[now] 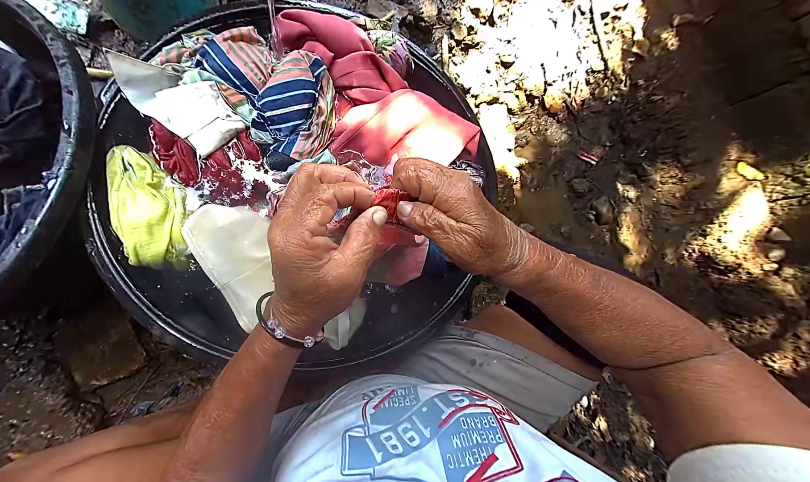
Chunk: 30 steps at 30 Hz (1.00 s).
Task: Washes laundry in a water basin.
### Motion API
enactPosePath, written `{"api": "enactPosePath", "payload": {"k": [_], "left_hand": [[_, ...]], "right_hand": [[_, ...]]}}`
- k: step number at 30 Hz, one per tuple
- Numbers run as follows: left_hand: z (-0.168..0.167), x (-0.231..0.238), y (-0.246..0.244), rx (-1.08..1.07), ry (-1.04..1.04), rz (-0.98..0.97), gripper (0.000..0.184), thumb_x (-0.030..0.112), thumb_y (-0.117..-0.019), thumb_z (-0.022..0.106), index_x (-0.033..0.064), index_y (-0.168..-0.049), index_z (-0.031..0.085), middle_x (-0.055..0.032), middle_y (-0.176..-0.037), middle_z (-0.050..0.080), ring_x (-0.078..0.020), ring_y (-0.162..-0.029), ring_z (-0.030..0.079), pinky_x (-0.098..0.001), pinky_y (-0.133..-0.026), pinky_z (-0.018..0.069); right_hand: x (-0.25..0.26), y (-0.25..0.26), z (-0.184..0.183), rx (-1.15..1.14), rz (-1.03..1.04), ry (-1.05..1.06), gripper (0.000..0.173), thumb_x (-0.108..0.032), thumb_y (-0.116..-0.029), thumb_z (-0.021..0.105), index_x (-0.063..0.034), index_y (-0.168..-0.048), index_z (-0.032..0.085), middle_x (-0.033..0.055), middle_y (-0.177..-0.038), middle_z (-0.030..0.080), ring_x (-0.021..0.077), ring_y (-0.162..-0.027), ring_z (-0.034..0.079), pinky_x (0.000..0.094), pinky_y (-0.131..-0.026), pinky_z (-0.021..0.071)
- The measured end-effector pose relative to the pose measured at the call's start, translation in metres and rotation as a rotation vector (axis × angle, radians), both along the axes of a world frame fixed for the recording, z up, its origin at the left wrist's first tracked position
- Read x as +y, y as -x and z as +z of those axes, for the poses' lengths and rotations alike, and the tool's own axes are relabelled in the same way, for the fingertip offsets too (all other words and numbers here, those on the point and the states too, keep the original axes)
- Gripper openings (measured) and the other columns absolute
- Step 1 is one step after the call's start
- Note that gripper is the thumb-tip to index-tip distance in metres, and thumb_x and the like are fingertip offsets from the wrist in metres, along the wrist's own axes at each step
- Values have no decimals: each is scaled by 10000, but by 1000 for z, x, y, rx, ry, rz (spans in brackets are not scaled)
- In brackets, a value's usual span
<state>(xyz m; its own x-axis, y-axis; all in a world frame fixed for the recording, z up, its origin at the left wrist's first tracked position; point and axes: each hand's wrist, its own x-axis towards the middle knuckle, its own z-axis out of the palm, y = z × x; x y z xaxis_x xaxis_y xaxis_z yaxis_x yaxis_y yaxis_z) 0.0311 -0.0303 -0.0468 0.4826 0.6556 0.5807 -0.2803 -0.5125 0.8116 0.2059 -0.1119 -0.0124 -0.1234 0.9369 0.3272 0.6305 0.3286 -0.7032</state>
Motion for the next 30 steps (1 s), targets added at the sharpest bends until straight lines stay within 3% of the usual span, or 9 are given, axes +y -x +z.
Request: {"api": "enactPosePath", "payload": {"k": [9,15,20,26,30], "left_hand": [[-1,-1,-2,33,-6,27,48,3,-895,660,-26,-926,682,-101,-1048,641,-137,-1082,612,-255,-949,514],[2,-2,-1,25,14,-41,149,-29,-922,567,-61,-962,707,-115,-1057,639,-132,-1072,609,-240,-941,510],[5,-1,1,64,40,-52,164,-57,-910,577,-67,-967,730,-123,-1049,671,-121,-1076,628,-226,-950,512],[3,3,2,53,74,-123,116,-66,-868,646,-55,-952,724,-85,-1000,666,-104,-1013,638,-220,-912,534],[4,1,2,110,74,-125,215,-49,-867,658,-95,-1070,713,-94,-974,669,-80,-899,649,-205,-837,559]], "right_hand": [[0,2,-1,58,-3,-1,230,-55,-1001,422,26,-903,614,70,-868,568,57,-840,554,174,-748,447],[2,4,-3,128,-34,-33,226,-7,-960,431,-18,-769,550,22,-766,511,13,-724,500,147,-636,394],[2,0,-3,100,-8,-35,237,-5,-971,430,-20,-773,560,26,-769,521,24,-760,517,156,-682,409],[2,-2,-1,-2,19,-30,240,-23,-978,434,-20,-784,574,36,-759,520,56,-741,519,185,-657,409],[2,2,2,-100,-31,-4,220,-39,-961,441,-8,-824,611,48,-769,548,75,-736,540,204,-644,426]]}}
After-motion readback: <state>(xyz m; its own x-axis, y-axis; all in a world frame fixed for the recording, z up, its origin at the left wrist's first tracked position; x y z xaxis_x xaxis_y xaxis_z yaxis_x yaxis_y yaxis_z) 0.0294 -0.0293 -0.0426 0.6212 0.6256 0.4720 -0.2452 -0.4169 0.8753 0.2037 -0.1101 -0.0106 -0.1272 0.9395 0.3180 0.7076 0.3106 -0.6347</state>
